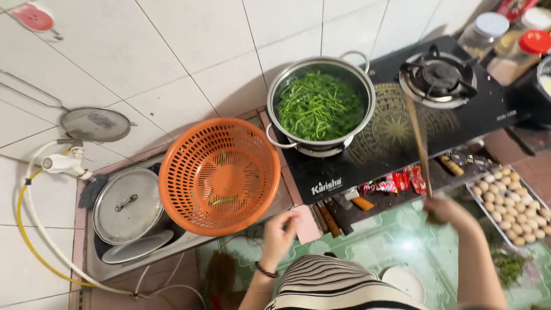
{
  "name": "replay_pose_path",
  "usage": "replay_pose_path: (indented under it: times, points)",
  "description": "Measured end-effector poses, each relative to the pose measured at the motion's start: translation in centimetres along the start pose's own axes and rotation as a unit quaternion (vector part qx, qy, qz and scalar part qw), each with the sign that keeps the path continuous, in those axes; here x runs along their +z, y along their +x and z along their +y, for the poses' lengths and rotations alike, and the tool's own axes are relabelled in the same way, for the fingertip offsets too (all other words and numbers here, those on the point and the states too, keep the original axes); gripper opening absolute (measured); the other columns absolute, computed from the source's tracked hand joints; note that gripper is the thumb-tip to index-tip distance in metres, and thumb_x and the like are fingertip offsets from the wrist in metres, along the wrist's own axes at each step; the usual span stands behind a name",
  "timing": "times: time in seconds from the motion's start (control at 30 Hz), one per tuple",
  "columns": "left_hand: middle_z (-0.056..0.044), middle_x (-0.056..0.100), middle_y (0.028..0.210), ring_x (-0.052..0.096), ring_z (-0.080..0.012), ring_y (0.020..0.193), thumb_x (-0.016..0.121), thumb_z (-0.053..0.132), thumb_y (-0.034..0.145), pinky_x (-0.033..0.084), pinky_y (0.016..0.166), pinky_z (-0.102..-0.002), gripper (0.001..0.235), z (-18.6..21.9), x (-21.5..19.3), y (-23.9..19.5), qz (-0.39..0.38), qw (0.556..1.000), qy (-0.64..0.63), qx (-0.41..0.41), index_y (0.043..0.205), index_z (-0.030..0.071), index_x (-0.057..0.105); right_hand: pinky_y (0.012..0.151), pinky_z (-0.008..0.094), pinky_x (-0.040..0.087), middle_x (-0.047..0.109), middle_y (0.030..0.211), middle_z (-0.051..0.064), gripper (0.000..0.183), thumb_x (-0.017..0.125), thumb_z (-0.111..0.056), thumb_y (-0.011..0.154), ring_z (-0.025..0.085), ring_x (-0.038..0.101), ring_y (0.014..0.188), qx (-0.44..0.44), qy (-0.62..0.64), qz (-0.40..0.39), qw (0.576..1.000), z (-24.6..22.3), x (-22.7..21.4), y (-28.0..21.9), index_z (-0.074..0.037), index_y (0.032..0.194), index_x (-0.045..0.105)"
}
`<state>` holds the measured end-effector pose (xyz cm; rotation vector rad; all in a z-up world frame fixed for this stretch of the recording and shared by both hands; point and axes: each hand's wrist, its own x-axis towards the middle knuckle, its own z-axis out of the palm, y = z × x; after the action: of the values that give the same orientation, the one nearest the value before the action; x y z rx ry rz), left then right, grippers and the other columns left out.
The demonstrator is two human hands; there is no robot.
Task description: The person places leafy greens from a basket into a pot of boiling water on the stove and stirs them with chopsticks. They take limes from a plastic bag, set a timer, wash limes and greens at the sink, return to stir the pot, and finally carry a coconut on a plate across the kitchen.
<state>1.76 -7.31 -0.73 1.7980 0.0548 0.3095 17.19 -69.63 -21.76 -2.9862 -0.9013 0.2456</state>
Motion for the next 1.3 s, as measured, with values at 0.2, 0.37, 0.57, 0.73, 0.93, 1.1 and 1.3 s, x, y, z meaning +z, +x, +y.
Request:
replay_pose_path:
  times: [0.2,0.37,0.57,0.73,0.93,1.1,1.3]
  points:
    - [-0.01,0.075,0.101,0.069,-0.0183,0.093,0.068,0.019,0.102,0.055,0.081,-0.031,0.021,3.8,10.3,0.4,-0.245,0.961,-0.009,0.128,0.111,0.002,0.076,0.055,0.038,0.051,0.056,0.073,0.008,0.028,0.05,-0.026,0.101,0.022,0.062,0.063,0.209,0.776,0.0,0.595,-22.0,-14.5,-4.6,0.001,0.096,0.057]
    - [-0.017,0.068,0.128,0.063,-0.0246,0.119,0.057,0.031,0.11,0.051,0.1,-0.037,0.052,6.7,13.1,0.3,-0.283,0.933,-0.114,0.19,0.147,-0.005,0.05,0.057,0.037,0.055,0.06,0.08,0.012,0.024,0.056,-0.018,0.1,0.024,0.067,0.065,0.065,0.761,-0.17,0.623,-27.2,-14.1,1.9,0.004,0.107,0.06]
    - [0.002,0.058,0.077,0.059,-0.0063,0.067,0.05,0.025,0.111,0.052,0.063,-0.025,0.017,1.9,6.1,-1.8,0.096,0.949,-0.301,-0.02,0.11,0.009,0.053,0.053,0.032,0.055,0.066,0.099,0.013,0.049,0.06,-0.02,0.094,0.021,0.069,0.056,-0.041,0.651,-0.334,0.68,-37.4,-22.3,10.1,-0.012,0.141,0.05]
    - [0.005,0.048,0.073,0.045,-0.005,0.059,0.049,0.027,0.111,0.04,0.052,-0.023,0.022,-6.6,-11.8,-10.1,0.418,0.893,-0.147,-0.074,0.116,0.008,0.06,0.053,0.031,0.055,0.073,0.117,0.009,0.05,0.061,-0.02,0.091,0.019,0.069,0.055,-0.07,0.589,-0.361,0.72,-40.0,-20.5,14.1,-0.008,0.139,0.055]
    - [-0.014,0.068,0.097,0.065,-0.0285,0.086,0.044,0.04,0.107,0.053,0.077,-0.04,0.048,-17.3,-20.5,-18.5,0.48,0.818,0.113,-0.296,0.145,0.012,0.056,0.056,0.031,0.054,0.075,0.108,0.012,0.041,0.061,-0.021,0.094,0.019,0.068,0.058,-0.051,0.583,-0.361,0.726,-42.2,-16.9,18.3,-0.002,0.13,0.064]
    - [-0.016,0.072,0.122,0.067,-0.0373,0.108,0.052,0.04,0.101,0.054,0.09,-0.046,0.048,-17.1,-22.6,-17.0,0.457,0.776,0.173,-0.399,0.146,0.023,0.058,0.058,0.03,0.054,0.074,0.102,0.012,0.04,0.062,-0.021,0.094,0.018,0.068,0.063,-0.037,0.591,-0.339,0.731,-47.7,-17.6,19.5,-0.002,0.13,0.064]
    - [-0.016,0.074,0.113,0.069,-0.0358,0.097,0.058,0.033,0.098,0.055,0.079,-0.046,0.046,-22.1,-25.4,-17.8,0.466,0.772,0.242,-0.358,0.143,0.023,0.06,0.054,0.03,0.048,0.074,0.104,0.009,0.041,0.06,-0.021,0.094,0.016,0.065,0.065,-0.015,0.589,-0.344,0.731,-52.6,-16.9,21.1,-0.004,0.131,0.063]
